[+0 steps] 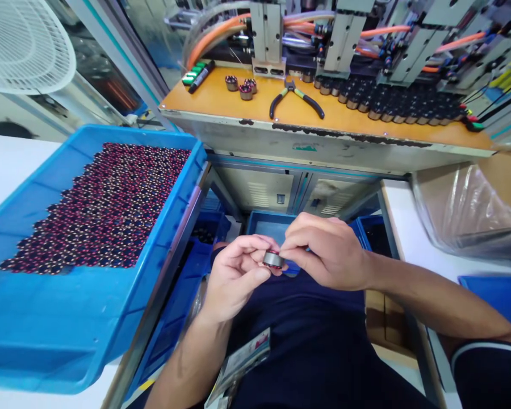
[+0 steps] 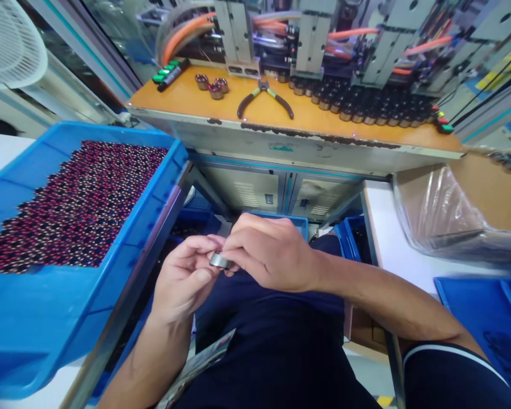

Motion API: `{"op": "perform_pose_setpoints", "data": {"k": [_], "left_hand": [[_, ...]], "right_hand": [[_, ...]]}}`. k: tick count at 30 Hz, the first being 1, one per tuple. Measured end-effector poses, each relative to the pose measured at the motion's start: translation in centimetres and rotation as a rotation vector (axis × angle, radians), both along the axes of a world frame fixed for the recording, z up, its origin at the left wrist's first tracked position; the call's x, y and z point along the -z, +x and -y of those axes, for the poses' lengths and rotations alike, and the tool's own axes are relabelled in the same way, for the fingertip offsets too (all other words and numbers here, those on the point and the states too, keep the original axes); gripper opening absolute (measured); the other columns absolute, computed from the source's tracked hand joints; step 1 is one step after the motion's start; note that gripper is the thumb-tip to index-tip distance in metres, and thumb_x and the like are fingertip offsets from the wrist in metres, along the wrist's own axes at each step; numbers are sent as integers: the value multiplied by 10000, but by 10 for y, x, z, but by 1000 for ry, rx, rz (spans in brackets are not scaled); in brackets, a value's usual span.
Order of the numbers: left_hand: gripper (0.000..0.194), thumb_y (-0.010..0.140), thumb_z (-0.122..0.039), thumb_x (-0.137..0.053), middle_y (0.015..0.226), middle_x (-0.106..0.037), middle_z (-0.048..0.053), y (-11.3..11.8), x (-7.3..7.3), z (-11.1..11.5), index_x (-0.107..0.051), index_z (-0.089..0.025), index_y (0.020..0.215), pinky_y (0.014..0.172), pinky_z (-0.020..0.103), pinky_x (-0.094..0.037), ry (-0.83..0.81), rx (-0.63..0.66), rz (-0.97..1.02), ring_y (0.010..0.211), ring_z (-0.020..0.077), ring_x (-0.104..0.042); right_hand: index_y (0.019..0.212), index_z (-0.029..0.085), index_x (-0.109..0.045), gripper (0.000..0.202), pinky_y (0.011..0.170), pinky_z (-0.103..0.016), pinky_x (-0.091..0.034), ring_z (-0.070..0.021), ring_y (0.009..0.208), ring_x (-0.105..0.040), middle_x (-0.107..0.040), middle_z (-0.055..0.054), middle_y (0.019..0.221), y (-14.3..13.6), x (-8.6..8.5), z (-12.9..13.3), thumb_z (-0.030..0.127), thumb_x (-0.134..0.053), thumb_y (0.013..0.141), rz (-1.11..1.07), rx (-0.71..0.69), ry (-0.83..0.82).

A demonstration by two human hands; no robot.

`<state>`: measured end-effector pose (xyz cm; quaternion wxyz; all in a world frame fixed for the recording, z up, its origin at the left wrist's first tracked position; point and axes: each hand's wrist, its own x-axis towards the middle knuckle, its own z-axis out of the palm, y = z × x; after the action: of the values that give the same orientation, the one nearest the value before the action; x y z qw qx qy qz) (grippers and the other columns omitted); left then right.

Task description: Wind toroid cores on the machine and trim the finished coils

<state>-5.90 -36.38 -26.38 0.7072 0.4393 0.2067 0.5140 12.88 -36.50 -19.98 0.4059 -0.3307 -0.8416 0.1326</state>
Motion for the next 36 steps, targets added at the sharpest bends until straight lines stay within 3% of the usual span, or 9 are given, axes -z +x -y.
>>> {"op": "perform_pose_setpoints", "data": {"k": [7,10,15,22,24,26,30,32,36], "left_hand": [[250,686,-97,-827,947,-732,56,2,-4,-4,-763,-211,899,743,240,-596,192,-232,-118,884,162,-709],[247,678,-90,-836,1055,-732,74,1,-5,-4,-750,-211,876,798,295,-607,220,-268,-143,937,188,-723],[232,685,-77,-830,1035,-756,64,1,-4,-4,-734,-211,849,803,348,-626,205,-252,-95,931,213,-749],[286,666,-59,-840,1040,-785,48,1,-2,-4,-756,-244,868,889,386,-609,212,-195,-47,1054,251,-730],[202,711,-141,-831,1052,-789,52,3,-2,-6,-767,-256,864,930,413,-590,204,-178,-32,1091,259,-715],[62,775,-264,-794,1059,-790,49,6,-1,-8,-771,-262,832,949,432,-577,123,-194,0,1094,258,-714],[153,849,-363,-714,1079,-778,70,8,-1,-7,-770,-237,914,936,375,-570,-52,-468,-201,1047,220,-721],[219,824,-289,-741,1084,-768,72,7,-5,0,-752,-231,1035,911,329,-566,100,-583,-393,1017,203,-711],[469,710,-188,-826,1062,-767,52,9,-19,18,-710,-258,1159,832,314,-588,503,-505,-599,914,212,-716]], "right_hand": [[810,168,-608,118,617,-205,-461,-98,669,-562,-619,-4,739,-14,7,11,140,-585,921,-216,131,-112],[747,160,-610,138,569,-202,-445,-88,611,-527,-583,6,692,-24,8,21,139,-589,882,-391,179,-383],[704,146,-583,206,504,-201,-428,-78,519,-506,-549,31,599,-29,13,25,286,-683,816,-679,66,-1029],[989,119,-646,348,536,-222,-496,-85,540,-558,-600,21,677,-27,30,22,370,-767,780,-839,-93,-1200],[1008,120,-652,319,542,-226,-505,-94,544,-570,-605,17,658,-28,34,23,355,-742,812,-836,-131,-1137],[1000,138,-657,248,556,-233,-521,-106,584,-596,-636,-6,721,-28,35,24,297,-726,823,-783,-59,-905],[1006,175,-660,184,627,-261,-555,-152,696,-653,-682,-48,821,-20,35,20,148,-670,824,-406,261,-16],[1012,184,-648,197,657,-276,-571,-170,708,-679,-701,-51,812,-13,37,15,122,-646,825,-223,372,280],[1039,199,-623,195,641,-296,-582,-183,687,-690,-714,-50,803,-3,44,11,134,-608,856,-70,376,451]]}}
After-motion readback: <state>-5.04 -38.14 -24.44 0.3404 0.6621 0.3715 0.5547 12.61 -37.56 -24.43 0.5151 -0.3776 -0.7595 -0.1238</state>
